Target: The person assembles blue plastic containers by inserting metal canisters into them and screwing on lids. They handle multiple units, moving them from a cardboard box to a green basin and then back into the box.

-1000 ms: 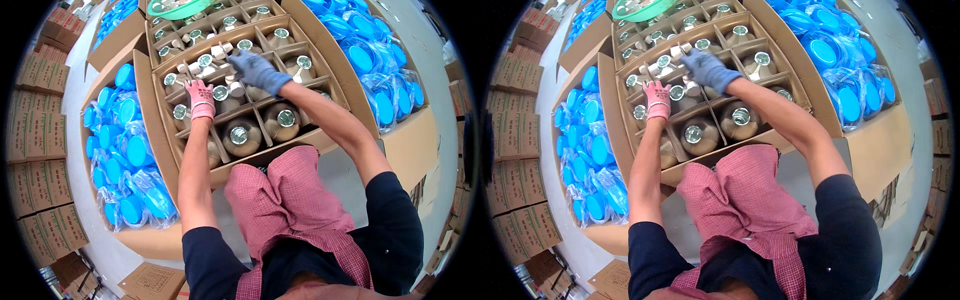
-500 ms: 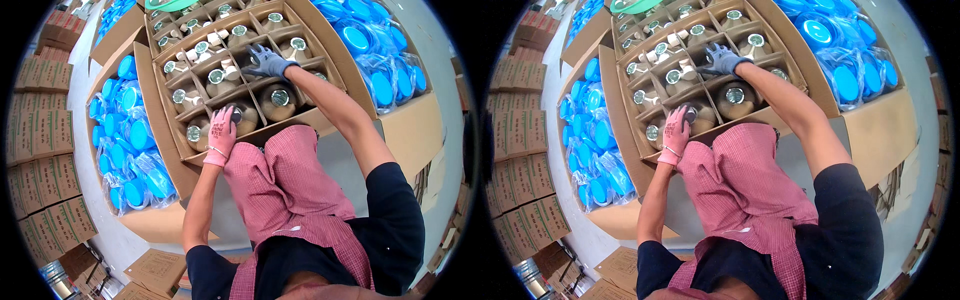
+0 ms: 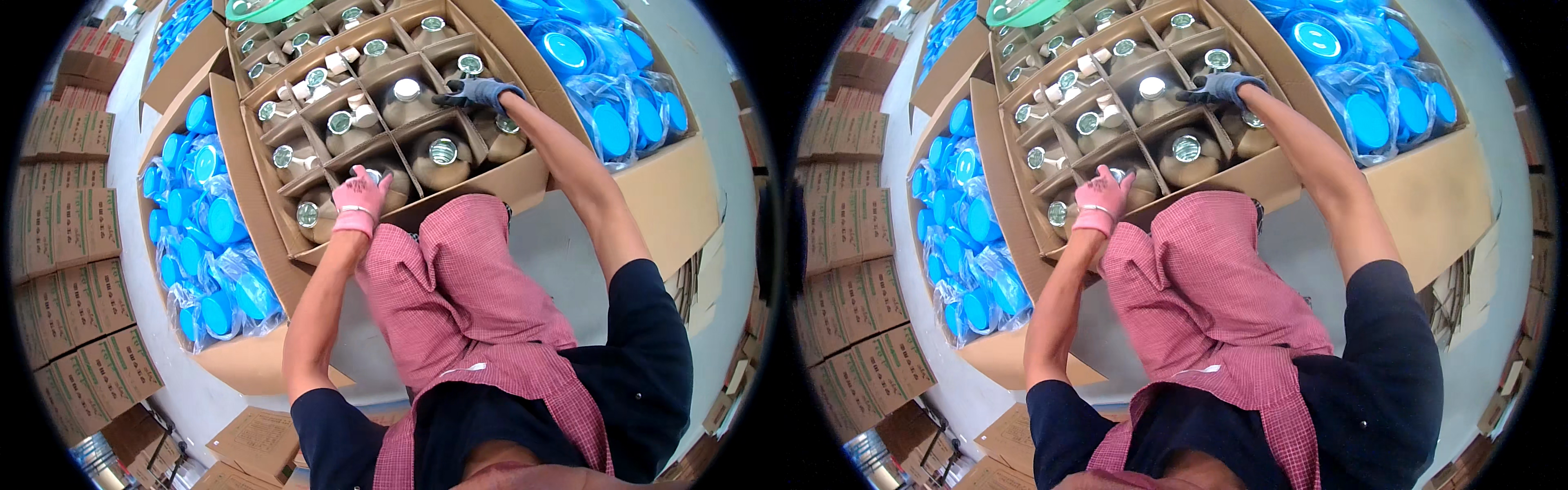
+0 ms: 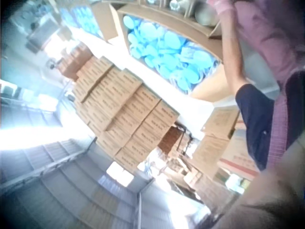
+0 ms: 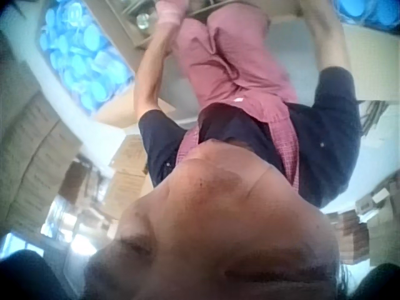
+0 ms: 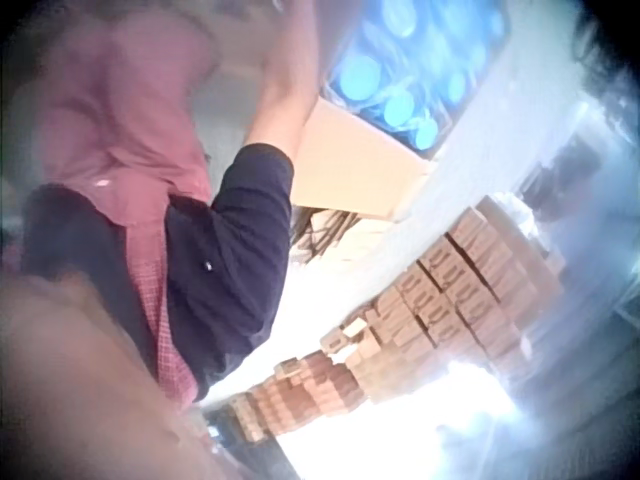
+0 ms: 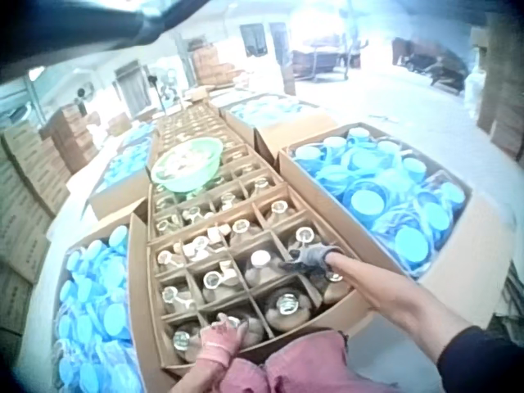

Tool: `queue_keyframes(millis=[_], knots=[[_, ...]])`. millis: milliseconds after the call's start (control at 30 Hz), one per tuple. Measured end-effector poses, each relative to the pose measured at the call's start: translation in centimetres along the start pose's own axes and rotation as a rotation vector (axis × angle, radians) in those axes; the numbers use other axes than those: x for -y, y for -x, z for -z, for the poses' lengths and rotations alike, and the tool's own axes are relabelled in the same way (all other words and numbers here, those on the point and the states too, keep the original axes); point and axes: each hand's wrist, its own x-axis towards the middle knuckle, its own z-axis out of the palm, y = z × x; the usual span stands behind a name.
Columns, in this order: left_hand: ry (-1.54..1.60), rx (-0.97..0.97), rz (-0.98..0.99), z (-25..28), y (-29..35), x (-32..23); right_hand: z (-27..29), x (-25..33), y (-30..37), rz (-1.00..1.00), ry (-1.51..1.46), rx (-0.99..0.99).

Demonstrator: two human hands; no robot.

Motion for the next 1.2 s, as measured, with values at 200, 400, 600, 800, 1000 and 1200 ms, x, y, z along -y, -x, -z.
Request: queue_keyframes(millis=[200, 400, 600, 800, 1000, 1200], knots=[[-0.253, -0.439, -0.340, 4.6, -8.2, 0.3, 0.2, -1.3, 1.5, 0.082, -0.266, -0.699], [-0.241, -0.294, -0.254, 2.3, -12.7, 2.1, 3.0, -2.0, -2.3, 0.023, -0.025, -0.527], [0.234, -0.613, -0.081, 5.2, -4.0, 5.2, 4.3, -5.5, -2.8, 0.342, -0.561, -0.033], [-0.156, -0.289, 0.416, -0.7, 6.7, 12.4, 3.1, -7.1, -4.5, 0.142, -0.635, -0.076], [-0.160, -0.210, 0.265, -0.1, 5.6, 13.2, 1.9, -6.9, -6.4, 0.014, -0.342, -0.476], [-0.127, -0.258, 0.132, -0.5, 6.2, 14.2, 3.8, -2.1, -6.1, -0.293, 0.215, -0.377]])
